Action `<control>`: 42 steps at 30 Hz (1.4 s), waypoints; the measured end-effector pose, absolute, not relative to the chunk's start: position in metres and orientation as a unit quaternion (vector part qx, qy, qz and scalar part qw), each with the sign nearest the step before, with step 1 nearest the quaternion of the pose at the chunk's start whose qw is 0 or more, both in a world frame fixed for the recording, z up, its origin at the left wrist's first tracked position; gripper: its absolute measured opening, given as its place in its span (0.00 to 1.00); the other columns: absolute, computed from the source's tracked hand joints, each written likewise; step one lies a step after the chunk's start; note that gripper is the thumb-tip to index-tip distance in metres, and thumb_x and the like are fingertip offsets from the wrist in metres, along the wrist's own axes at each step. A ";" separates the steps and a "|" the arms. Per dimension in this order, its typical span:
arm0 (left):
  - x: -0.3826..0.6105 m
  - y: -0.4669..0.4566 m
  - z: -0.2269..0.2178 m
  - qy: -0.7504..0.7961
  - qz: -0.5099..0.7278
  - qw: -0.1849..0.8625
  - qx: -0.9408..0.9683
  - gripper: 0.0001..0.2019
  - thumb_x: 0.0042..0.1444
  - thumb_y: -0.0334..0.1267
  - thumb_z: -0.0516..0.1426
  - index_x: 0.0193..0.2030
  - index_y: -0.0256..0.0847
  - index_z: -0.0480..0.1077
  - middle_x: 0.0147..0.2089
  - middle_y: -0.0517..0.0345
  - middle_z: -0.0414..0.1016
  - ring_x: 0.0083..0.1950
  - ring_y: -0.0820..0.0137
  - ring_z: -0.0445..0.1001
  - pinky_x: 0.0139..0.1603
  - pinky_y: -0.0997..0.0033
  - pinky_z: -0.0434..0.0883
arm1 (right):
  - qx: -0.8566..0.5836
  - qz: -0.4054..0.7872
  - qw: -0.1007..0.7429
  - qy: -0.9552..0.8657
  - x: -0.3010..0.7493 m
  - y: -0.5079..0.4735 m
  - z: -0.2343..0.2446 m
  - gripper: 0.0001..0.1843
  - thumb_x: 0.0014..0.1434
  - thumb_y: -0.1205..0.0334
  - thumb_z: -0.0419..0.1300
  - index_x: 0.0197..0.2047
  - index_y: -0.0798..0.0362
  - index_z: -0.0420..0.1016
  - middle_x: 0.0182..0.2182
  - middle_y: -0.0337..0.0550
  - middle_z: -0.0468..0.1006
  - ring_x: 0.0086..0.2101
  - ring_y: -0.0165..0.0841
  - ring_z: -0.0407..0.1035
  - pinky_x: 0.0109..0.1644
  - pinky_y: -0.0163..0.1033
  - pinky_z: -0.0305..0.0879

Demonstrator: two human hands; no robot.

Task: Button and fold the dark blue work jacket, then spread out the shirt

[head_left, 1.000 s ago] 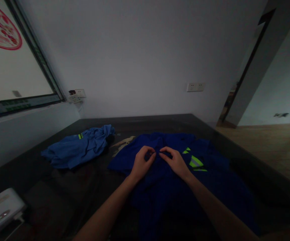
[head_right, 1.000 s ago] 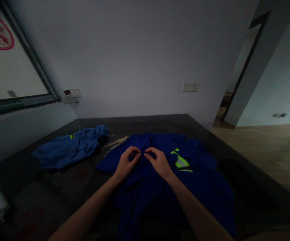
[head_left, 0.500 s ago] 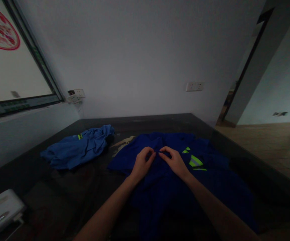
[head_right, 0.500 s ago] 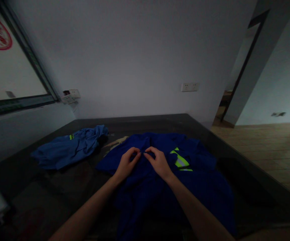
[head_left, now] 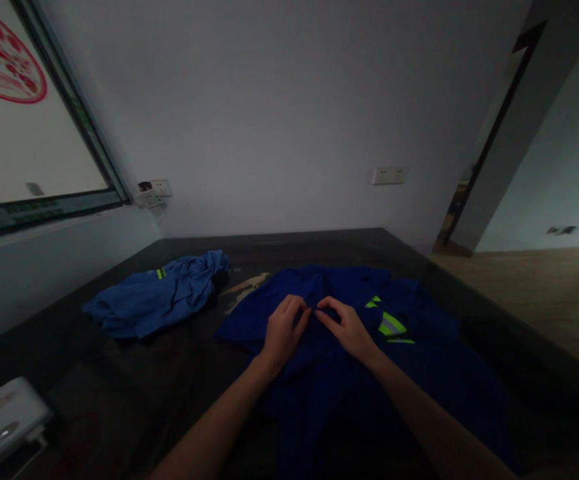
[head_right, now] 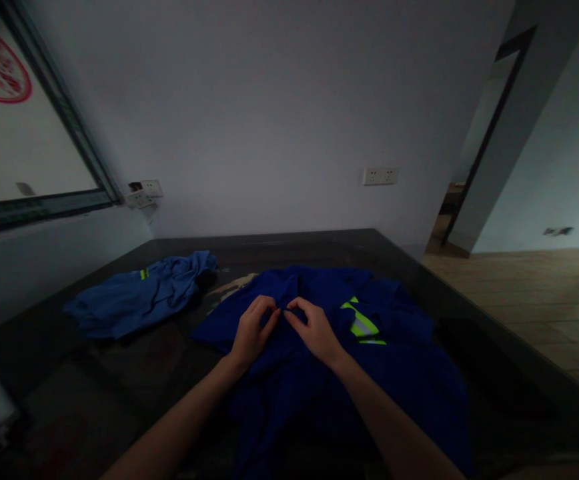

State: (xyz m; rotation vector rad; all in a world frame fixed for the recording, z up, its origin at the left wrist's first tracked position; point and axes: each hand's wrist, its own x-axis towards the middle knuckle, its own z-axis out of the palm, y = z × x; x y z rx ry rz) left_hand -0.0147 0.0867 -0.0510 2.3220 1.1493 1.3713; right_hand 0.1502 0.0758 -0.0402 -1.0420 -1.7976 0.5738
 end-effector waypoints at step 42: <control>-0.013 0.096 -0.048 0.373 0.465 0.415 0.687 0.10 0.51 0.40 0.60 0.39 0.38 0.70 0.29 0.63 0.67 0.31 0.73 0.66 0.32 0.76 0.64 | -0.407 0.147 0.503 -0.748 0.152 0.074 -0.038 0.08 0.62 0.60 0.53 0.36 0.49 0.73 0.34 0.42 0.76 0.38 0.36 0.70 0.44 0.40 0.64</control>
